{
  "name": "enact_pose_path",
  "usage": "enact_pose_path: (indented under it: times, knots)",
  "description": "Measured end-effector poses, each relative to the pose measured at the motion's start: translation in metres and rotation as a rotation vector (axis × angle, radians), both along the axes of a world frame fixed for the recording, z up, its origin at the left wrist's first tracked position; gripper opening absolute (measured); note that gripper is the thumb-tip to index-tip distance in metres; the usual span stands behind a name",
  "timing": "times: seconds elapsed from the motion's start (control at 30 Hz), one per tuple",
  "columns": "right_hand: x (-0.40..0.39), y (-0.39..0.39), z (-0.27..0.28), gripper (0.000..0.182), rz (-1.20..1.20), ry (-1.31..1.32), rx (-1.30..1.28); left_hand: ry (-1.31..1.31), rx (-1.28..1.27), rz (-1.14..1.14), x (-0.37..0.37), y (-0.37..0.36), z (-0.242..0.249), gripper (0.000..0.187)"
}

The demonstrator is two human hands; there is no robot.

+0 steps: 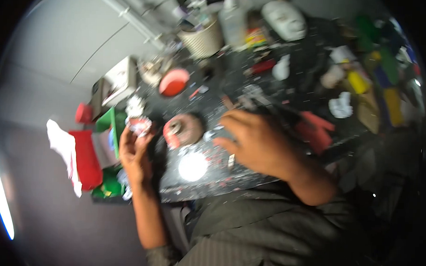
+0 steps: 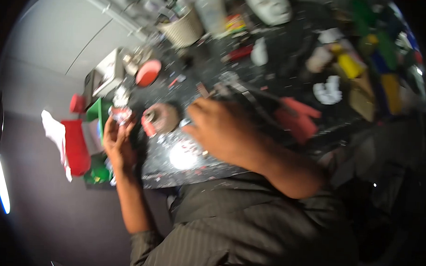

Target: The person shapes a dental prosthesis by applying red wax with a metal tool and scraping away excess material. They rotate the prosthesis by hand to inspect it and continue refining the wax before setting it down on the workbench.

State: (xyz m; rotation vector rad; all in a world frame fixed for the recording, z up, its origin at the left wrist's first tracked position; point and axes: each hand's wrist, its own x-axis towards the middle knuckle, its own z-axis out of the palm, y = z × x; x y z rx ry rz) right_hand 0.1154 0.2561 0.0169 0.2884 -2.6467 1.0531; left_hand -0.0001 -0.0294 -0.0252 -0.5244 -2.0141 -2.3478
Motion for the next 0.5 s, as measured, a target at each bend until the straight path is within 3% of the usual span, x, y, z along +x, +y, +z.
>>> enact_pose_path:
  times: [0.1,0.33,0.4,0.5]
  knots:
    - [0.004,-0.001,0.0,0.026,0.021,0.042,-0.024,0.047,0.019,0.012,0.001,-0.003,-0.004,0.05]
    - [-0.004,-0.004,-0.009,0.027,0.009,0.184,-0.048,0.218,-0.015,0.033,0.001,-0.011,-0.013,0.044]
    - [-0.009,-0.004,-0.015,0.027,0.009,0.257,-0.076,0.193,-0.034,0.04,-0.008,-0.025,-0.029,0.053]
    - [-0.01,-0.003,-0.01,0.03,0.028,0.206,-0.087,0.169,0.047,0.064,-0.008,-0.023,-0.031,0.054]
